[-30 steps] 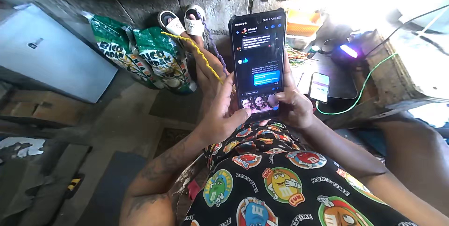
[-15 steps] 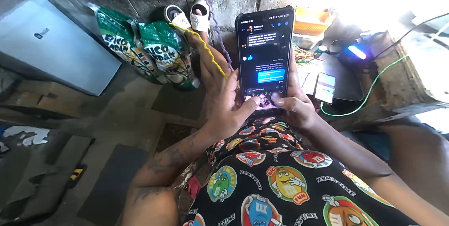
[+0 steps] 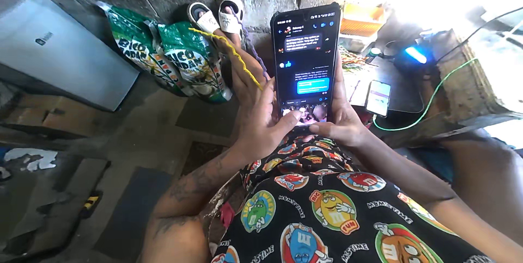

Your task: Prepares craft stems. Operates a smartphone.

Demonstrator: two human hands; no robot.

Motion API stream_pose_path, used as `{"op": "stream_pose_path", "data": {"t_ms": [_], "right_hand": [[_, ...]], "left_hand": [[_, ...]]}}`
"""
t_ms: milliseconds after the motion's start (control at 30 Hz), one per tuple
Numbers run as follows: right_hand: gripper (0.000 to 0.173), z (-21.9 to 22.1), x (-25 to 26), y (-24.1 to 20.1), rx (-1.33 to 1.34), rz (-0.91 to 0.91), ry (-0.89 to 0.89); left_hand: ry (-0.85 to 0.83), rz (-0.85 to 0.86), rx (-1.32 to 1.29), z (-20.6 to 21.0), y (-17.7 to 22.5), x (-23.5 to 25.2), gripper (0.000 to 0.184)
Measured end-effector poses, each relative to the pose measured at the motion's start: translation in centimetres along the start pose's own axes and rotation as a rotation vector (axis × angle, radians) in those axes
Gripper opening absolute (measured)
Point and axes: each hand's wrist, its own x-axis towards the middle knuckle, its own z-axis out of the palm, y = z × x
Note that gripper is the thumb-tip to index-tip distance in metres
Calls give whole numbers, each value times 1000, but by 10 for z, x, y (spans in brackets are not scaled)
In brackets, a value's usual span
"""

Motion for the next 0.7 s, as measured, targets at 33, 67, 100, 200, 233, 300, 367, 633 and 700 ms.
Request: {"op": "stream_pose_path", "data": {"t_ms": [33, 67, 100, 200, 233, 300, 367, 633, 700], "right_hand": [[126, 0, 0, -1, -13, 11, 20], [126, 1, 1, -2, -24, 18, 33], [125, 1, 1, -3, -31, 24, 43], [120, 2, 0, -5, -12, 47, 55], [118, 2, -1, -5, 7, 52, 58], [115, 3, 0, -6, 26, 58, 83], [113, 6, 0, -8, 10, 84, 118], [110, 0, -2, -3, 65, 35, 51], [110, -1, -2, -3, 85, 41, 43]], "left_hand": [[-42, 1, -28, -3, 1, 0, 72], [-72, -8, -55, -6, 2, 1, 73], [-96, -24, -69, -8, 2, 1, 75], [-139, -46, -75, -11, 5, 1, 79], [-151, -41, -77, -11, 5, 1, 81], [-157, -37, -78, -11, 5, 2, 83], [-147, -29, -62, -10, 5, 1, 80], [-147, -7, -53, -10, 4, 2, 76], [-147, -12, -55, -9, 3, 1, 77]]}}
